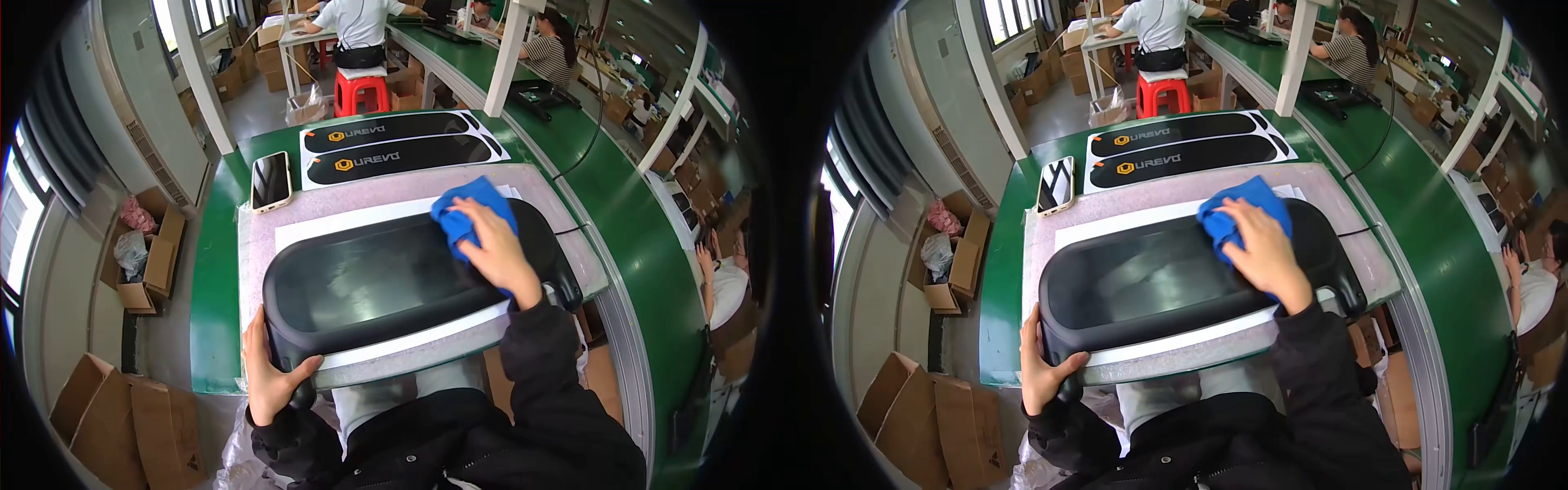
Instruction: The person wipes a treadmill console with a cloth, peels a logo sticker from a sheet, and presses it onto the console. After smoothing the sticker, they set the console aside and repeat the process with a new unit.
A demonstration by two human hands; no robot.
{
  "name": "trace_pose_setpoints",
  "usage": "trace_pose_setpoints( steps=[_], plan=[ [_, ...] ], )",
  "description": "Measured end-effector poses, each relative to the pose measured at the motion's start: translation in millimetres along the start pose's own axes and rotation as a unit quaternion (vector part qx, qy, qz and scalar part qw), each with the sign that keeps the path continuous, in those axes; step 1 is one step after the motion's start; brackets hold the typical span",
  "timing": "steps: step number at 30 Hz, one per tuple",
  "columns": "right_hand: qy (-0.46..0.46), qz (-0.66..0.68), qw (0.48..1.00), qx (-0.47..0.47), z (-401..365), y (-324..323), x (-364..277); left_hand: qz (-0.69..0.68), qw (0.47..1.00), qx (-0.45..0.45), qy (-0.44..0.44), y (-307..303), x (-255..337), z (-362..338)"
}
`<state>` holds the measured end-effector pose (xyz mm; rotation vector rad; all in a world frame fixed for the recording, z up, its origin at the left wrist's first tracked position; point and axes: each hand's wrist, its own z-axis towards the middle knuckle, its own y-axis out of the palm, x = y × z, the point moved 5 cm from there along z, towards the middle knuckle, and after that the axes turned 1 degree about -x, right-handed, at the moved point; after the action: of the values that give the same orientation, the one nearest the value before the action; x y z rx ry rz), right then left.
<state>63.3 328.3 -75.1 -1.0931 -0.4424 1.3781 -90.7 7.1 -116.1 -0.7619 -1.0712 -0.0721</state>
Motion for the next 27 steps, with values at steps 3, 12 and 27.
trace_pose_setpoints(
  steps=[3,12,27],
  plan=[
    [0.146,-0.017,0.988,0.055,-41,-54,95,-0.028,0.999,-0.008,-0.013,3,-3,0],
    [0.137,-0.178,0.97,0.091,-36,-13,-1,-0.088,0.995,-0.022,-0.05,9,7,0],
    [-0.213,0.197,0.955,-0.067,-24,66,-167,0.027,0.996,-0.084,0.033,-8,-8,4]
  ],
)
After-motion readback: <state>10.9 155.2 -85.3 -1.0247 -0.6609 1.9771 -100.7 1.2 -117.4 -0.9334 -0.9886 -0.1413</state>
